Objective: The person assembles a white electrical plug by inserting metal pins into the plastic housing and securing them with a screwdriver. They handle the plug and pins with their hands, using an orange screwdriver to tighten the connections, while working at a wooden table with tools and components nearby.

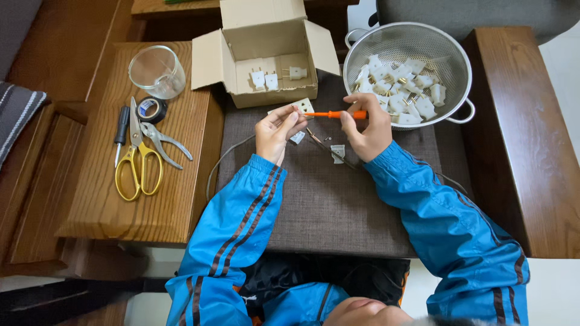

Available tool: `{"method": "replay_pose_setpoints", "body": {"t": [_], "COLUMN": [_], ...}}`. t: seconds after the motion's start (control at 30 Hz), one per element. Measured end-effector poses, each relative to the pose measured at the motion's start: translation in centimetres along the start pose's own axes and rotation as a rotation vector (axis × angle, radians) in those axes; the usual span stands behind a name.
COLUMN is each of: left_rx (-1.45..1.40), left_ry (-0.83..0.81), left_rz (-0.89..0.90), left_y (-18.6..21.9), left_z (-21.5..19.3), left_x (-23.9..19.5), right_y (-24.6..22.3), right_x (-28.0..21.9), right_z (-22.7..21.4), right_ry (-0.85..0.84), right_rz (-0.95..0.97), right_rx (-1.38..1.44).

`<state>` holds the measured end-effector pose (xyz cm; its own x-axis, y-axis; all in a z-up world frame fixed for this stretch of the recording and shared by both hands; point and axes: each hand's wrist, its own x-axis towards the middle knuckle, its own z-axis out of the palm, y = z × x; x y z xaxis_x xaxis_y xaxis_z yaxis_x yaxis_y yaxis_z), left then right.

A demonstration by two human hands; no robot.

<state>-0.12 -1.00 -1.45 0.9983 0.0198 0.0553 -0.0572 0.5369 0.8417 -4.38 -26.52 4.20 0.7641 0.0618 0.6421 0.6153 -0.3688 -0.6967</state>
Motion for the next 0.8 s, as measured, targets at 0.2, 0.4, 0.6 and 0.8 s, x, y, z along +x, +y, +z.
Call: {"method": "replay_pose_setpoints", "body": {"t": [0.2, 0.4, 0.6, 0.8], "left_rx": [0.027, 0.037, 0.042, 0.041], "left_ry": [-0.049, -0.078, -0.035, -0.044], "left_rz": [0.032, 0.037, 0.038, 0.02], "left_y": [0.0, 0.0, -0.8, 0.1], "left_z": [-0.1, -0.2, -1.0, -0.3], "left_x": [-0.1, -0.1, 0.7, 0.1], "right_y": [0.7, 0.1, 1.2, 0.4], "right_x": [-0.1, 0.2, -0.6, -0.4], "right_z": [0.0, -0.4, 0.5, 0.3], "right_ry": [-0.002, 0.019, 0.015, 0.009], "right_rz": [-0.039, 0.038, 0.007, 0.052], "right_rx": [-0.12, -0.026, -0.073, -0.112]}}
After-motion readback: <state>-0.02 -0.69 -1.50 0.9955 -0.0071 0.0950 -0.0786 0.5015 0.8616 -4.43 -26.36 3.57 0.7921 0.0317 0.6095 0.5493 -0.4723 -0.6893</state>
